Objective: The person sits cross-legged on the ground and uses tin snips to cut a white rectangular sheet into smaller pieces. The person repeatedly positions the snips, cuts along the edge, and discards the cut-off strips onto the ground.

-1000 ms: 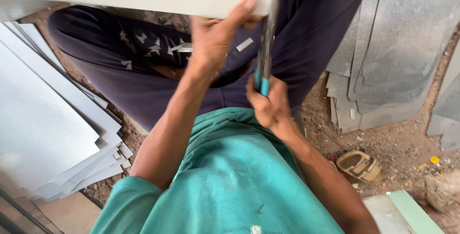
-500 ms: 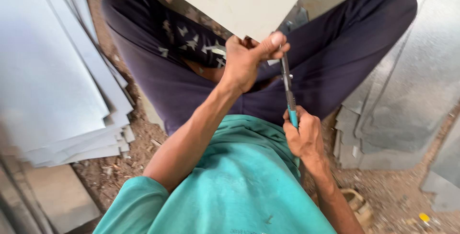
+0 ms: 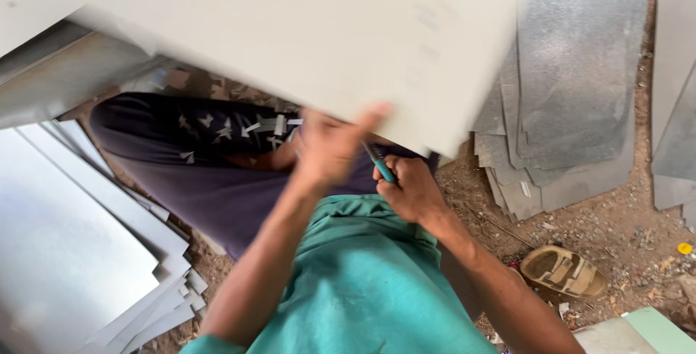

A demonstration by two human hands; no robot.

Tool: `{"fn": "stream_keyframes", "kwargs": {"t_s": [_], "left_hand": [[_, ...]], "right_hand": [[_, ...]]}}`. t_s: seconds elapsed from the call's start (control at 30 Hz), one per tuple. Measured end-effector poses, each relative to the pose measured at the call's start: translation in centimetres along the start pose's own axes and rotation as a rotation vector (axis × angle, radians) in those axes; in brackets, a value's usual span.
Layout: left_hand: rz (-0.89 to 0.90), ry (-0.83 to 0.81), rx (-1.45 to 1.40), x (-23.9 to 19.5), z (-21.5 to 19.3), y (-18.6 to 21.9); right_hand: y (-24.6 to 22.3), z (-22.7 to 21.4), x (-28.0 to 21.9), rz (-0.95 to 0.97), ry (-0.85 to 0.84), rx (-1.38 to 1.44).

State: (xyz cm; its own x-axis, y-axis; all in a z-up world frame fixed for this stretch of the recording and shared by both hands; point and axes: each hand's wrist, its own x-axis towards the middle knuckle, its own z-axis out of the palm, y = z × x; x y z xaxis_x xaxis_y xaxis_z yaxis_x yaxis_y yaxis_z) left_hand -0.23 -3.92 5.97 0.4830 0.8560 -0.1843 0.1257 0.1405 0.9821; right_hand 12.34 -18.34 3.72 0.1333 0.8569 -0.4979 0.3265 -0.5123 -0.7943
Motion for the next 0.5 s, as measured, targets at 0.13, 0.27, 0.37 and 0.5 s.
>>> {"fn": "stream_keyframes", "kwargs": {"t_s": [0.13, 0.27, 0.37, 0.5], "left_hand": [[-0.272, -0.299, -0.347, 2.1, 9.4, 0.5], [-0.149, -0.396, -0.116, 4.2, 16.8, -0.3], [0.057, -0.492, 0.009, 4.2, 21.8, 0.0], [0.474, -0.64, 0.037, 3.7, 23.1, 4.7]], "right_hand": [[1.7, 0.7, -0.9, -0.015, 0.047, -0.052], [4.5, 1.8, -1.3, -0.57, 0.358, -0.257], [5.9, 2.5, -0.6, -0.293, 0.036, 0.168], [5.6, 2.1, -0.8, 0.0, -0.071, 0.412]]}}
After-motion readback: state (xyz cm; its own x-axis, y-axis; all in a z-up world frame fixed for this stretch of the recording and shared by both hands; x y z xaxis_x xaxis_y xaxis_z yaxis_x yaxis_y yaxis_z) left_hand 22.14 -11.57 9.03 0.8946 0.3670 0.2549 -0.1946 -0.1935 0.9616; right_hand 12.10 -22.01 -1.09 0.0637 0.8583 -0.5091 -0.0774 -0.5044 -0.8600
